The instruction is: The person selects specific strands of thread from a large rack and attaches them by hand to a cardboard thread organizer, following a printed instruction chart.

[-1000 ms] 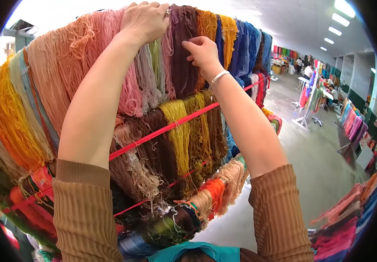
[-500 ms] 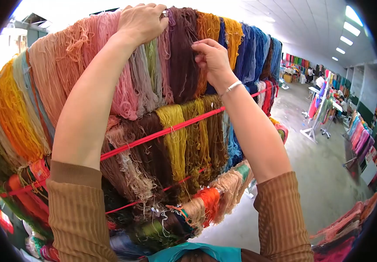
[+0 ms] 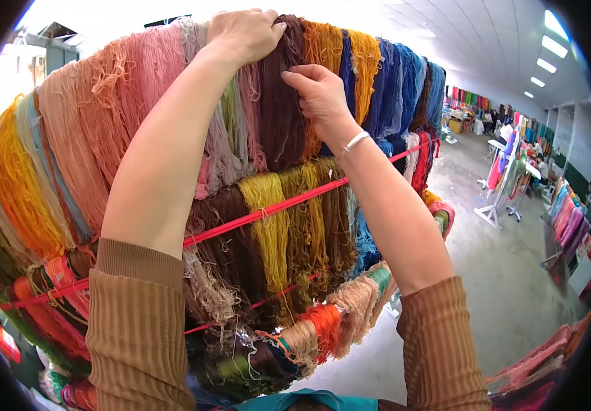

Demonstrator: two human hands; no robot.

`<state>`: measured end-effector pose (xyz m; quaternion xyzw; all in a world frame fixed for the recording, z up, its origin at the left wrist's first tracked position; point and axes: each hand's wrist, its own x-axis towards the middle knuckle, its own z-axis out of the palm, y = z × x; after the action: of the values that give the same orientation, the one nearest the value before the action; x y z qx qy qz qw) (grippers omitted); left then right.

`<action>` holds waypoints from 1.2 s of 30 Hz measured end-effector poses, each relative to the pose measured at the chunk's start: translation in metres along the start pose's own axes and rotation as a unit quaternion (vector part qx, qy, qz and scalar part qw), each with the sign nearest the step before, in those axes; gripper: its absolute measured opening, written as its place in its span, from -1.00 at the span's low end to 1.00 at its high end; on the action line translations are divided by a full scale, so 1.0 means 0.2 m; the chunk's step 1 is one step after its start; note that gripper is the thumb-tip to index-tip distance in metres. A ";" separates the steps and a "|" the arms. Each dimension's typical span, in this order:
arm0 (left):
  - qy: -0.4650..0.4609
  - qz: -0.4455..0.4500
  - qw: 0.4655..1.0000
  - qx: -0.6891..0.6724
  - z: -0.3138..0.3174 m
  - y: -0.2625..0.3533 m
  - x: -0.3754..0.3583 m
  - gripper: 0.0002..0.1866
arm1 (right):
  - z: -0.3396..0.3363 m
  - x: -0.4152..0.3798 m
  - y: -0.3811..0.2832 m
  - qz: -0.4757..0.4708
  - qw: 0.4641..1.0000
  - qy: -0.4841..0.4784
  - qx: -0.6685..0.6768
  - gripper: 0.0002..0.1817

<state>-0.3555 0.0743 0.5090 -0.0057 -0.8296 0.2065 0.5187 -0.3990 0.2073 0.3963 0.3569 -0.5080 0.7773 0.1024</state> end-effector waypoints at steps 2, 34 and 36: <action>0.000 -0.019 1.000 0.007 0.01 0.01 0.00 -0.56 | 0.01 0.01 0.00 -0.008 1.000 0.017 -0.014 -0.78; 0.099 -0.008 0.995 0.016 0.07 0.01 -0.03 -0.59 | -0.12 -0.02 -0.03 -0.023 0.990 -0.065 0.123 -0.92; 0.097 -0.008 0.995 0.017 0.07 0.01 -0.03 -0.60 | -0.12 -0.02 -0.03 -0.021 0.990 -0.064 0.125 -0.92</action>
<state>-0.3653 0.0703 0.4990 -0.0099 -0.7715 0.2149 0.5987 -0.4043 0.2307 0.3926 0.4270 -0.4043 0.8078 0.0405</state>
